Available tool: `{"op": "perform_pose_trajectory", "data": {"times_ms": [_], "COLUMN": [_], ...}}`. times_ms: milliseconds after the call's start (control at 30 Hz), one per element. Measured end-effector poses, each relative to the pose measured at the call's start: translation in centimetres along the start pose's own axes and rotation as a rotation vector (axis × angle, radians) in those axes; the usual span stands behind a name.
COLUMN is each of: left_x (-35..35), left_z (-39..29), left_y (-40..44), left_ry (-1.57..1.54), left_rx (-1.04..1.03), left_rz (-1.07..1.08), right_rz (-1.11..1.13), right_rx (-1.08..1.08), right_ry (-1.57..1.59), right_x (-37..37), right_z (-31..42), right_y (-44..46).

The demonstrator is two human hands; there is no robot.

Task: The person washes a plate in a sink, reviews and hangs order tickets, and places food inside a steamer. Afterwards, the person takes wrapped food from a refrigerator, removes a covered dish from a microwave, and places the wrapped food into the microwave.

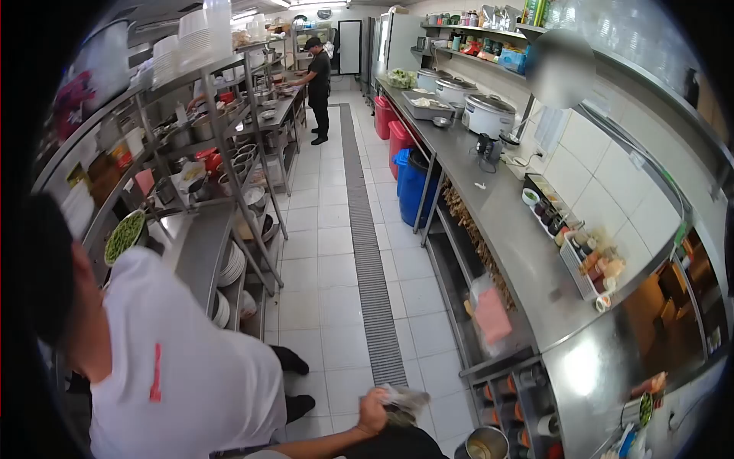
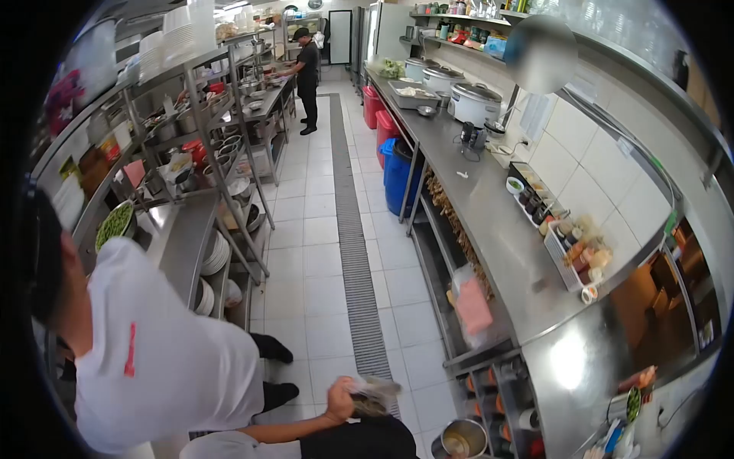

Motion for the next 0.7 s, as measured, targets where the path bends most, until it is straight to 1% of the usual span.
{"op": "perform_pose_trajectory", "data": {"times_ms": [33,67,133,167,233,300,333,400,433,467,500,567,600,633,700], "left_x": [0.4,0.4,1.2,1.3,2.8,3.9,4.4,5.6,6.6,7.4,7.9,8.7,9.2,9.5,10.0], "left_z": [-1.8,-2.3,-1.3,-0.5,1.2,2.9,3.9,5.8,6.9,8.3,9.2,10.2,11.0,12.1,13.3], "left_y": [3.5,9.4,15.6,18.6,24.3,29.3,31.8,36.8,39.0,41.3,44.2,48.9,51.7,54.3,59.9], "left_ry": [0.014,0.072,0.168,0.172,0.018,0.042,0.063,0.074,0.092,0.088,0.092,0.226,0.220,0.226,0.248], "left_rx": [0.126,0.084,0.061,0.069,0.048,0.040,0.039,0.047,0.071,0.154,0.155,0.267,0.260,0.229,0.198], "left_rz": [-0.041,-0.186,-0.404,-0.426,-0.693,-0.785,-0.833,-0.885,-0.899,-0.920,-0.924,-0.961,-0.973,-0.977,-0.984], "right_rz": [0.004,0.004,-0.014,-0.024,-0.043,-0.075,-0.185,-0.174,-0.149,-0.119,-0.115,-0.394,-0.415,-0.427,-0.339], "right_rx": [0.042,0.078,0.183,0.234,0.320,0.413,0.467,0.500,0.494,0.481,0.486,0.526,0.518,0.532,0.544], "right_ry": [0.018,0.026,0.048,0.053,0.057,0.069,0.055,0.060,0.068,0.072,0.073,0.141,0.133,0.135,0.094], "right_x": [0.6,1.7,2.8,3.7,6.1,9.0,8.5,8.5,8.1,8.1,8.3,9.9,9.7,10.3,11.3], "right_z": [1.2,2.9,5.3,7.0,11.6,17.1,18.5,21.9,23.6,25.4,27.7,32.0,33.7,35.4,39.1], "right_y": [4.2,9.3,17.0,20.9,29.1,37.5,41.1,49.3,52.4,54.9,57.7,62.8,65.8,69.0,73.6]}}
Point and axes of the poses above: each hand's wrist, its own y-axis towards the middle knuckle, its own x-axis out of the back of the hand, z = x × y, the point moved 3 cm from there along y, towards the middle knuckle, and after that the axes turned 6 degrees about -y, right-handed, at the moved point
